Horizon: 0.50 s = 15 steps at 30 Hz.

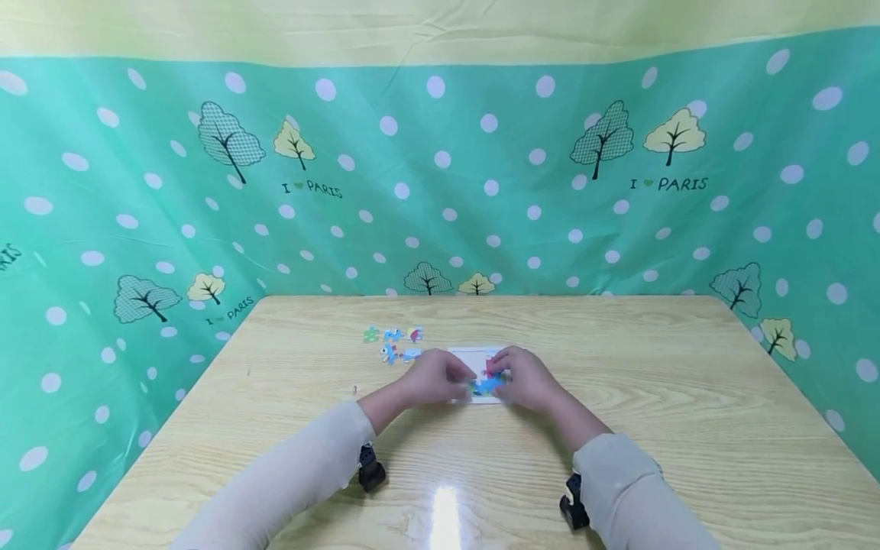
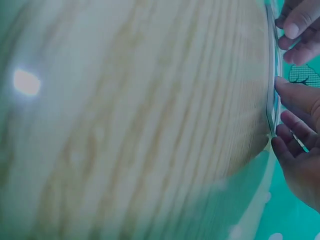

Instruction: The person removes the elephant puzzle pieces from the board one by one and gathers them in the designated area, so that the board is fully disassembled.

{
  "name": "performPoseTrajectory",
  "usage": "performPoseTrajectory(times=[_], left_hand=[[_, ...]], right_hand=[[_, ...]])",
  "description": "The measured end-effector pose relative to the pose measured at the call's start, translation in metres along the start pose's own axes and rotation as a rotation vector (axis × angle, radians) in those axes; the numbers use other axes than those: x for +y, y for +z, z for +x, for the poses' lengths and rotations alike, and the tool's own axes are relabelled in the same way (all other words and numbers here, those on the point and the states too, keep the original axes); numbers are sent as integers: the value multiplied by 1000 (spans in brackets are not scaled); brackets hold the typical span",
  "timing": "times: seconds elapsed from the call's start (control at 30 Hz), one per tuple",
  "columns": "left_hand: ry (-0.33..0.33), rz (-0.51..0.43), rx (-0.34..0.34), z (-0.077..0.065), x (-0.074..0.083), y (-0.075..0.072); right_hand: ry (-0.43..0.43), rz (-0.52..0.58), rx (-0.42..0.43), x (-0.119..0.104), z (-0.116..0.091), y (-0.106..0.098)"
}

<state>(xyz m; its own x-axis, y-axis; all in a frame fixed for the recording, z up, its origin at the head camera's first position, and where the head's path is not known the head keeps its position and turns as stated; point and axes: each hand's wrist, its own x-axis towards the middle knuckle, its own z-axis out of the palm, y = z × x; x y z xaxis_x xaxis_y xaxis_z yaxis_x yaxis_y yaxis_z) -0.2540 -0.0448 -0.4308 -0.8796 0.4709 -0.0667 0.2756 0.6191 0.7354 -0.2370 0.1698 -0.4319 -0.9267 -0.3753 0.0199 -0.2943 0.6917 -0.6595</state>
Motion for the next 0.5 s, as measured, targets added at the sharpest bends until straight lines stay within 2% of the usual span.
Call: performPoseTrajectory(times=[0.27, 0.5], left_hand=[[16, 79, 1, 4, 5, 8], [33, 128, -20, 6, 6, 7]], right_hand=[[-15, 13, -7, 4, 1, 1], [-9, 42, -24, 6, 0, -1]])
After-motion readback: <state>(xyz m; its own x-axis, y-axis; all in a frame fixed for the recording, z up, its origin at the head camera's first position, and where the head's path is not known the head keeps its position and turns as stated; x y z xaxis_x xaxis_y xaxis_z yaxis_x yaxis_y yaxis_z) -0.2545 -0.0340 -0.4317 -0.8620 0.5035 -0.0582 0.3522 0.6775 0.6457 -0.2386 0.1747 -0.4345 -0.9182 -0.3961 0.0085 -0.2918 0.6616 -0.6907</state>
